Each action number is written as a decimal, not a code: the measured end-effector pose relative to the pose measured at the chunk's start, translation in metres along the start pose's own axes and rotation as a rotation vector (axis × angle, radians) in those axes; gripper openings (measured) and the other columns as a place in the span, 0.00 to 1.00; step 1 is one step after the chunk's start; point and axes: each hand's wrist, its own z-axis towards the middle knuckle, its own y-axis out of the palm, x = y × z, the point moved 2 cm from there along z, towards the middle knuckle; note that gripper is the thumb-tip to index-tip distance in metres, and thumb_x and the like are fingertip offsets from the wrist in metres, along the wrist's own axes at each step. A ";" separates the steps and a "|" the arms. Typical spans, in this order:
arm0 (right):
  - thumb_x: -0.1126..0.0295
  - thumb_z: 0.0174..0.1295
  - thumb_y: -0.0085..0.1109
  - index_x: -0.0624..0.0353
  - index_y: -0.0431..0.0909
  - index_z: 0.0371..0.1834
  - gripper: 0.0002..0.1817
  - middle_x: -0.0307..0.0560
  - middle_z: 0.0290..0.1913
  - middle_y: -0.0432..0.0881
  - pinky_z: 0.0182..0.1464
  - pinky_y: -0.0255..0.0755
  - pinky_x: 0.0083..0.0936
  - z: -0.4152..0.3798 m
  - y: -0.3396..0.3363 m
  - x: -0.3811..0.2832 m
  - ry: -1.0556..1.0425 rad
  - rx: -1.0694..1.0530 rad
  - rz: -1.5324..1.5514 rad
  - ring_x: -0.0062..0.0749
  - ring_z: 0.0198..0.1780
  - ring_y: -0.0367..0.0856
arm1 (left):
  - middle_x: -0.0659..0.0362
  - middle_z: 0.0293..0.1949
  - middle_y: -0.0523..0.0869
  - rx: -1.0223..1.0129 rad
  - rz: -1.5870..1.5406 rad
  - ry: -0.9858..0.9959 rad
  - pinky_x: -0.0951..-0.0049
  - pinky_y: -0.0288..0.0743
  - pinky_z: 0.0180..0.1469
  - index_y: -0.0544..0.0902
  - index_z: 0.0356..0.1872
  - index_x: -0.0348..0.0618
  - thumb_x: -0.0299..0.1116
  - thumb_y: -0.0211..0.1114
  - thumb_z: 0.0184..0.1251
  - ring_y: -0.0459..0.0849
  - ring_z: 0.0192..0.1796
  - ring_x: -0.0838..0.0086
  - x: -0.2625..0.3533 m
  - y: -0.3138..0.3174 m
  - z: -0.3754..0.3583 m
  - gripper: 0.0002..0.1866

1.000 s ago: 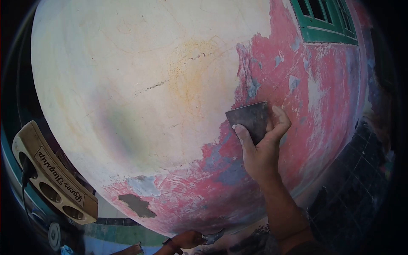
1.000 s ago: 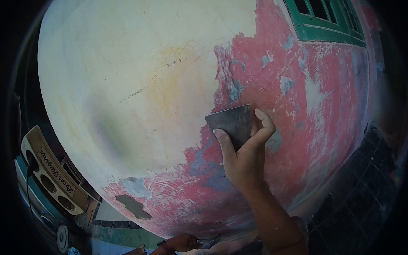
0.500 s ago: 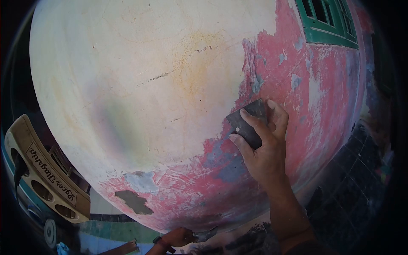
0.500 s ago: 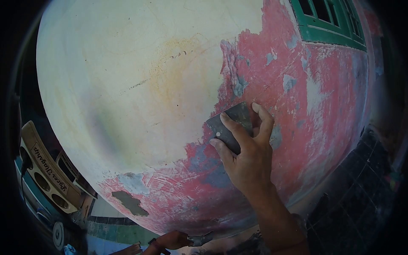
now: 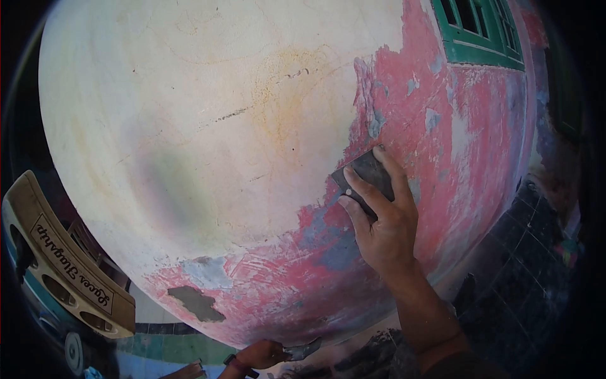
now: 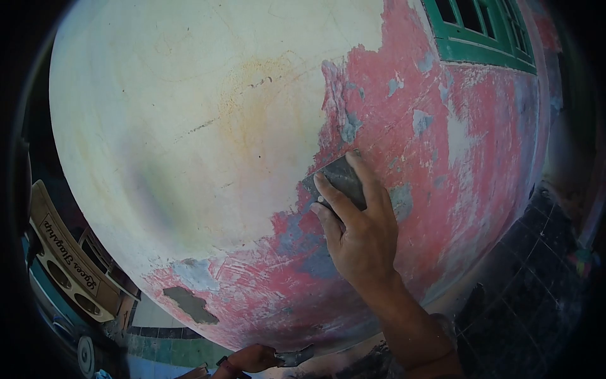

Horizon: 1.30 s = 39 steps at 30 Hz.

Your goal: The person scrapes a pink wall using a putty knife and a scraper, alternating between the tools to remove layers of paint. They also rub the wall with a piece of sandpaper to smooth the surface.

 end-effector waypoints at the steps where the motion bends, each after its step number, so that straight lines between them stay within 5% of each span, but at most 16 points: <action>1: 0.70 0.64 0.75 0.48 0.89 0.63 0.22 0.58 0.73 0.75 0.64 0.79 0.43 0.000 -0.002 -0.002 -0.008 -0.020 -0.030 0.55 0.63 0.81 | 0.47 0.35 0.89 -0.010 0.005 0.021 0.56 0.80 0.43 0.91 0.40 0.40 0.45 0.69 0.78 0.89 0.39 0.50 -0.001 0.000 -0.001 0.17; 39: 0.63 0.66 0.74 0.52 0.89 0.61 0.20 0.56 0.71 0.77 0.63 0.79 0.46 0.000 0.000 -0.023 0.100 -0.025 -0.062 0.57 0.64 0.81 | 0.47 0.32 0.87 0.023 0.015 0.078 0.56 0.78 0.38 0.90 0.35 0.38 0.44 0.71 0.75 0.87 0.34 0.49 0.013 -0.007 -0.009 0.17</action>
